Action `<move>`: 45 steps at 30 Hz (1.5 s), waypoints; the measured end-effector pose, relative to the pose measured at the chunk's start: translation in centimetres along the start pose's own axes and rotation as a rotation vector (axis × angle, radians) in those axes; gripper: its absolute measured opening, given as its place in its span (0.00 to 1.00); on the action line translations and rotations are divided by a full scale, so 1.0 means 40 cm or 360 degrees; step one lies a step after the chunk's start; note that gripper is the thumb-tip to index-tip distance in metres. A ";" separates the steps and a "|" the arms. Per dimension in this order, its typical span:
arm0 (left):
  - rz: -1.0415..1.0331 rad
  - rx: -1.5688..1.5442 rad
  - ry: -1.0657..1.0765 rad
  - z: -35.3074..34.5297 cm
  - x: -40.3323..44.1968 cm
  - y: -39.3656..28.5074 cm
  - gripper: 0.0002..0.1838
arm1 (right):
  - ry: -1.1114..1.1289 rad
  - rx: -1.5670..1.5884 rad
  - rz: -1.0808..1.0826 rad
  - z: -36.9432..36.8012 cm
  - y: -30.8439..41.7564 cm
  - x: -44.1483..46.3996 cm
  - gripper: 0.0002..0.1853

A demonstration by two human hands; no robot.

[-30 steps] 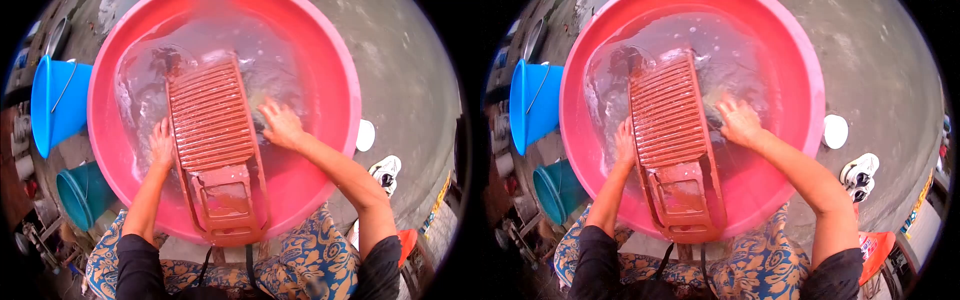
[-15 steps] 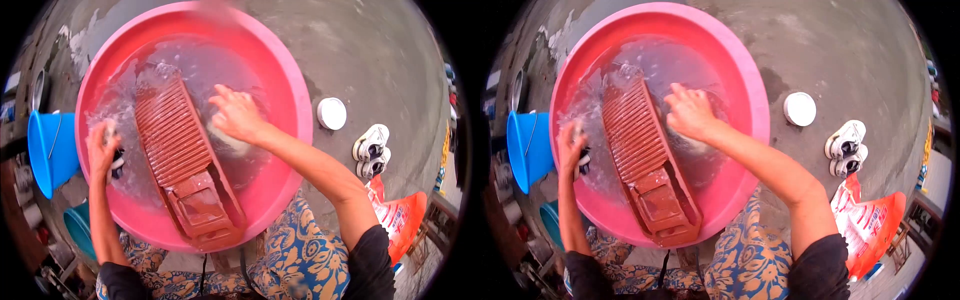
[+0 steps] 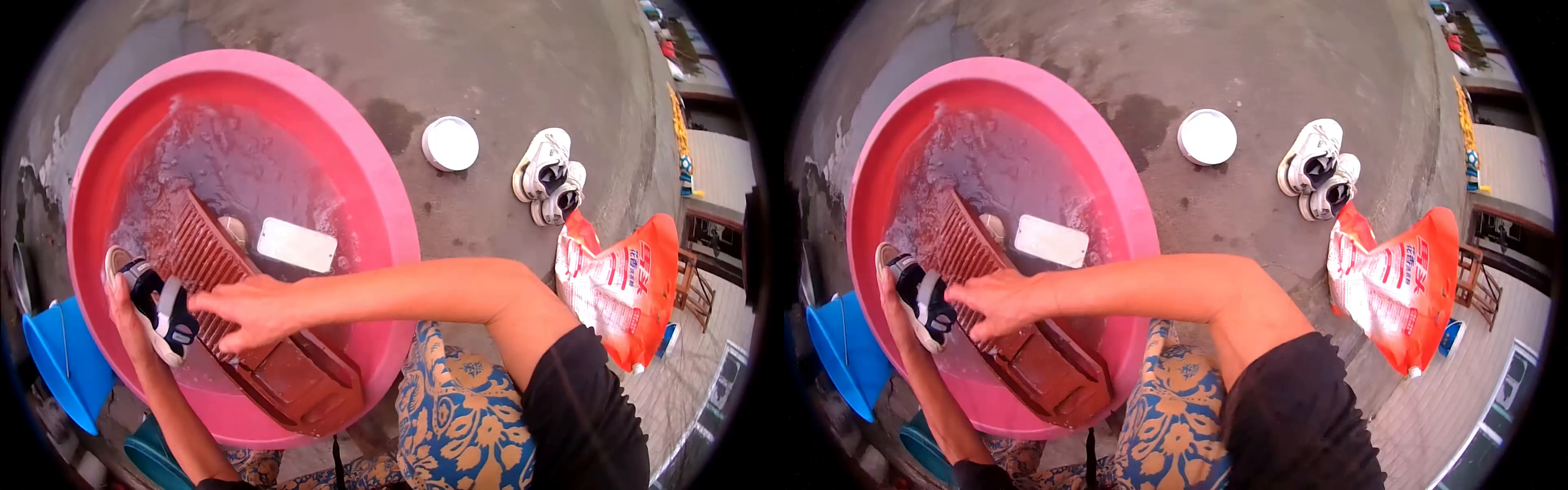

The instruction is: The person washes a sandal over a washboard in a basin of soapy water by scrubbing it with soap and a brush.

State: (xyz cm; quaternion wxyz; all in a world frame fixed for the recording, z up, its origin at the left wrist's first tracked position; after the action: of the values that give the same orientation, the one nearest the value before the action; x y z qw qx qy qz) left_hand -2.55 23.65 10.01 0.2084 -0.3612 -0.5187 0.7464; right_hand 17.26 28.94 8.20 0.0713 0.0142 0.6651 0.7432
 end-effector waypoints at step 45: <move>-0.0477 0.1526 -0.0122 -0.091 -0.104 0.229 0.23 | -0.0860 -0.1136 -0.0014 0.381 -0.190 0.033 0.22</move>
State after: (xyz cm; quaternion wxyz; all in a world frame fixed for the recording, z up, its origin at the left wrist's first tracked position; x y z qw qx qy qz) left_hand 3.49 19.63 2.14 0.4366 -0.1186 -0.1708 0.8753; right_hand 18.37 44.93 2.34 0.2461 0.1796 0.3246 0.8954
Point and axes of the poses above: each hand's wrist, its own x-axis towards the middle knuckle, its own z-axis out of the back of the hand, y = z × x, the point moved 6 cm from there along x, towards the middle knuckle, and after that the axes turned 1 degree about x, right-handed, at the moved point
